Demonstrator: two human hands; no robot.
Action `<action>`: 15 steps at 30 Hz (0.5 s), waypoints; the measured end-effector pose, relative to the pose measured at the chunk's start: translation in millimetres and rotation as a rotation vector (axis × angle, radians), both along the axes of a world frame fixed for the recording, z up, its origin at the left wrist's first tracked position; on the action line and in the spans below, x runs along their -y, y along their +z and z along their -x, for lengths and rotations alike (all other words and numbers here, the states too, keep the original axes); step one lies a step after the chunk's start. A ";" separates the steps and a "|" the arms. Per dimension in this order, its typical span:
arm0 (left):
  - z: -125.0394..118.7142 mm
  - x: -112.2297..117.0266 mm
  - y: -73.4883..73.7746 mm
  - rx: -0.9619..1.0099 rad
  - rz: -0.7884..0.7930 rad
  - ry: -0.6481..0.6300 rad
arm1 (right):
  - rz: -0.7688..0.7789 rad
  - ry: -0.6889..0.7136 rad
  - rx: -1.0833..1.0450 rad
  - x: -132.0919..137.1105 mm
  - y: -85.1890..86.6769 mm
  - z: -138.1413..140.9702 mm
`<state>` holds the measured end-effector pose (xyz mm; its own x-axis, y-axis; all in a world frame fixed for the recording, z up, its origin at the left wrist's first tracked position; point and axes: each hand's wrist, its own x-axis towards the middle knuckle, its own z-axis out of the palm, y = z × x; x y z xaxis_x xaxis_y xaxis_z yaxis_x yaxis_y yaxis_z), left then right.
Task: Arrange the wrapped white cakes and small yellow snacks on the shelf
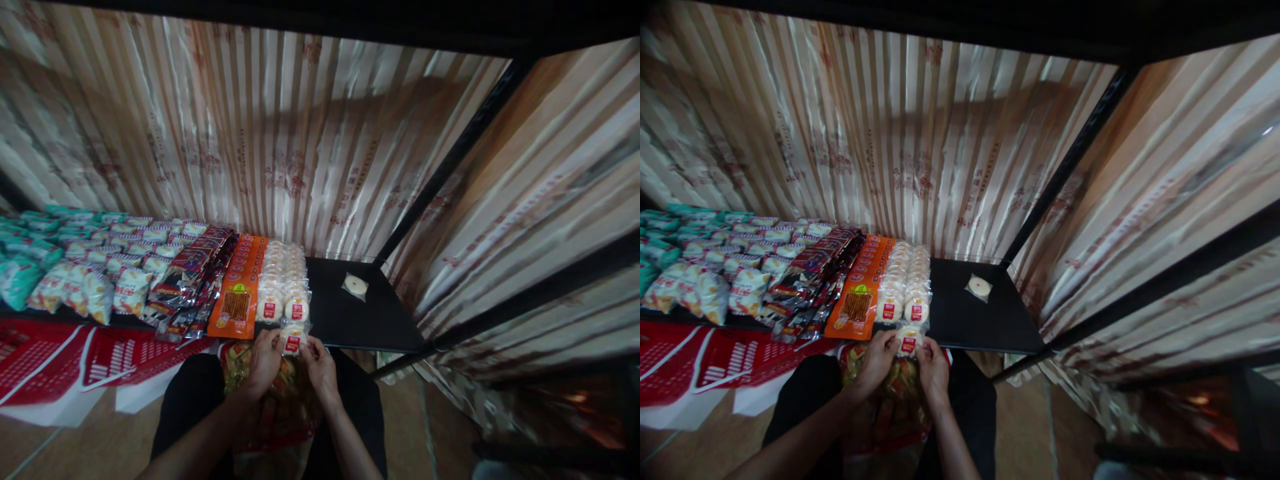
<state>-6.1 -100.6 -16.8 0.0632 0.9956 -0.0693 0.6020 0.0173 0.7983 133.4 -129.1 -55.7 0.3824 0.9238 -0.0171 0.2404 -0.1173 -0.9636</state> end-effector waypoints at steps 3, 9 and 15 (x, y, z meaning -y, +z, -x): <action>-6.2 -5.7 -1.5 0.020 -0.028 0.007 | -0.027 -0.014 -0.017 -4.6 2.7 0.2; -16.8 -19.5 -5.3 0.011 -0.052 0.032 | -0.023 -0.014 -0.052 -16.1 6.8 -1.4; -25.4 -26.7 -3.5 0.023 0.014 0.007 | -0.009 -0.045 0.012 -24.4 13.8 -5.4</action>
<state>19.3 -73.9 -20.3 0.0578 0.9950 -0.0816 0.5830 0.0327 0.8118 138.8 -104.7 -41.9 0.4235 0.9059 -0.0038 0.2467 -0.1194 -0.9617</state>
